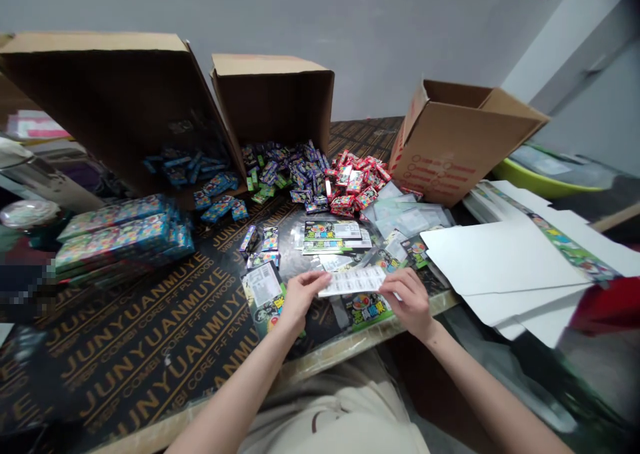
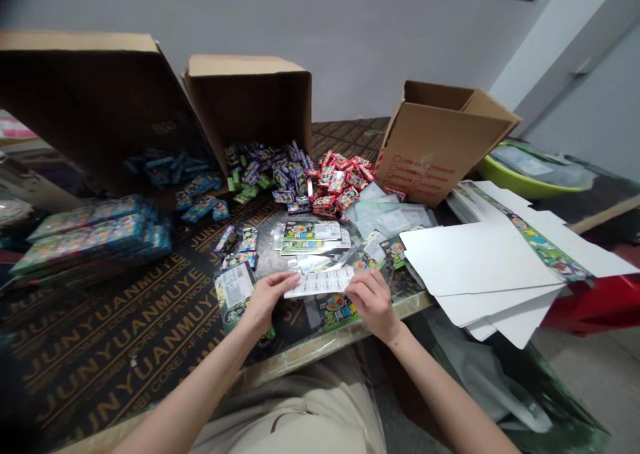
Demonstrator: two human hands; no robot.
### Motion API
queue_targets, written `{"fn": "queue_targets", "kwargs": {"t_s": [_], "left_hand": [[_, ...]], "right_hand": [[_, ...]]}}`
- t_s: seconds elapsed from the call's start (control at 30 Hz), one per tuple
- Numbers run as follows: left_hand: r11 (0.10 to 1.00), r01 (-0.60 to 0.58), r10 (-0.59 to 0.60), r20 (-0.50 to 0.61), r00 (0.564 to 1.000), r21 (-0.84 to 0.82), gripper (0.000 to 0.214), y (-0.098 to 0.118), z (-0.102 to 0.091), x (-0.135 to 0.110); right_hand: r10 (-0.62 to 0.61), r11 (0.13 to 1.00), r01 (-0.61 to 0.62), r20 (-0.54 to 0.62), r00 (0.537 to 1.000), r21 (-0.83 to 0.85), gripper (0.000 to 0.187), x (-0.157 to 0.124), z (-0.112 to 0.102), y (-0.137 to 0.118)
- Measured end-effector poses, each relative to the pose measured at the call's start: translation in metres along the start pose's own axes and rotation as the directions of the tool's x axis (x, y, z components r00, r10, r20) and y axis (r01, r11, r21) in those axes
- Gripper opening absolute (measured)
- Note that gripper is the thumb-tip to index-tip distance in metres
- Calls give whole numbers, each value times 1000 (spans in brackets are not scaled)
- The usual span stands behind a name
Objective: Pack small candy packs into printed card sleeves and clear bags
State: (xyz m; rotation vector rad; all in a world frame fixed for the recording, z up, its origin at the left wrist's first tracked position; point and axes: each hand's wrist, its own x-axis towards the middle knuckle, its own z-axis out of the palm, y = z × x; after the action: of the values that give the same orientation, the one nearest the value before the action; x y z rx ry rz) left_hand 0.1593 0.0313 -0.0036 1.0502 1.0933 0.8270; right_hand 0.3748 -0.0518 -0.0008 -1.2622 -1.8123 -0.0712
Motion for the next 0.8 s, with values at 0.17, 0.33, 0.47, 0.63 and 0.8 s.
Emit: {"fn": "queue_targets", "kwargs": {"t_s": [0.17,0.33,0.47,0.63,0.8], "left_hand": [[990,-33,20,-99,995,-136,38,13,-4,-5],[974,-135,106,-162,981,-182,36,20,-8,-10],[963,-215,188,-168,968,-160,28,24,-8,-17],[978,-207,207,13,978,35,31,28,-7,-26],[984,-151,151,11,989,95,30,30,-8,-28]], "right_hand": [[166,985,-163,-34,986,60,34,1,2,-4],[447,805,-450,103,889,386,66,11,14,-2],[463,734,-504,206,862,455,50,19,17,-10],[521,609,-628,353,777,484,31,27,16,-19],[605,446,-724,419,677,526,36,29,16,-22]]}}
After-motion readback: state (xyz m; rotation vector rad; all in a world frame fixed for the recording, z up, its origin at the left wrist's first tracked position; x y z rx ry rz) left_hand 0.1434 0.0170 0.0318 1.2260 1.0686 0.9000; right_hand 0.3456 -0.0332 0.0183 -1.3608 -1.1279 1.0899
